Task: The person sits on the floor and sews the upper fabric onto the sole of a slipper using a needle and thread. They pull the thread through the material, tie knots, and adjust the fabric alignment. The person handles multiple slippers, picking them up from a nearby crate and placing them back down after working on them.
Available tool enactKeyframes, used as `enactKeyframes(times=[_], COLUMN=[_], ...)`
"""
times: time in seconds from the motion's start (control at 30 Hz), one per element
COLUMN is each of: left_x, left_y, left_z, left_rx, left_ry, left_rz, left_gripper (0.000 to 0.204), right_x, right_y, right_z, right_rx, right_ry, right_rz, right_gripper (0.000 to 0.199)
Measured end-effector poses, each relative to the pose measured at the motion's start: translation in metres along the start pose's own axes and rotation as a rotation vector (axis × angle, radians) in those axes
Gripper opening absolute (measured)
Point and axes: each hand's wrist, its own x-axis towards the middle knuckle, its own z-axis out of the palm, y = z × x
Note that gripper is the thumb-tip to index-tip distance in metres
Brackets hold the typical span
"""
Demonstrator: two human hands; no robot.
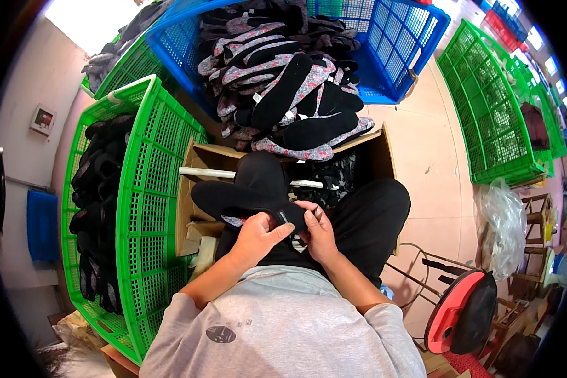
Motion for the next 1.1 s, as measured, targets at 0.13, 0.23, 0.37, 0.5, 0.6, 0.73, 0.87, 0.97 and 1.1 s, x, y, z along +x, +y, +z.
enactKeyframes(times=[0.13,0.23,0.37,0.5,0.6,0.73,0.87,0.97,1.1], left_x=[-0.003,-0.007,-0.004,-0.001,-0.003,-0.009,-0.011,-0.012,-0.013], left_y=[-0.009,-0.005,-0.016,-0.032,-0.048,-0.038,-0.037,-0.039,-0.041], left_z=[0.007,0.013,0.017,0.017,0.013,0.013,0.005,0.003,0.001], left_rx=[0.088,0.264,0.252,0.19,0.311,0.311,0.489,0.523,0.576], left_ry=[-0.043,0.016,0.029,0.017,-0.026,-0.092,-0.258,-0.226,-0.239], left_rz=[0.061,0.133,0.153,0.237,0.237,0.242,0.173,0.241,0.291], left_gripper=[0.027,0.022,0.025,0.023,0.019,0.019,0.023,0.024,0.026], right_x=[0.004,0.006,0.005,0.006,0.01,0.011,0.013,0.008,0.007], right_y=[-0.001,0.007,0.002,-0.009,-0.016,-0.03,-0.014,-0.012,-0.001], right_z=[0.0,-0.005,-0.002,0.001,-0.007,-0.005,-0.02,-0.01,-0.008], right_rx=[0.059,0.065,0.08,0.027,-0.092,-0.265,-0.275,-0.235,-0.216], right_ry=[-0.06,-0.048,-0.091,-0.143,-0.213,-0.333,-0.419,-0.412,-0.389], right_rz=[-0.011,0.002,0.04,0.154,0.305,0.396,0.491,0.479,0.374], right_gripper=[0.022,0.023,0.026,0.032,0.039,0.048,0.052,0.05,0.046])
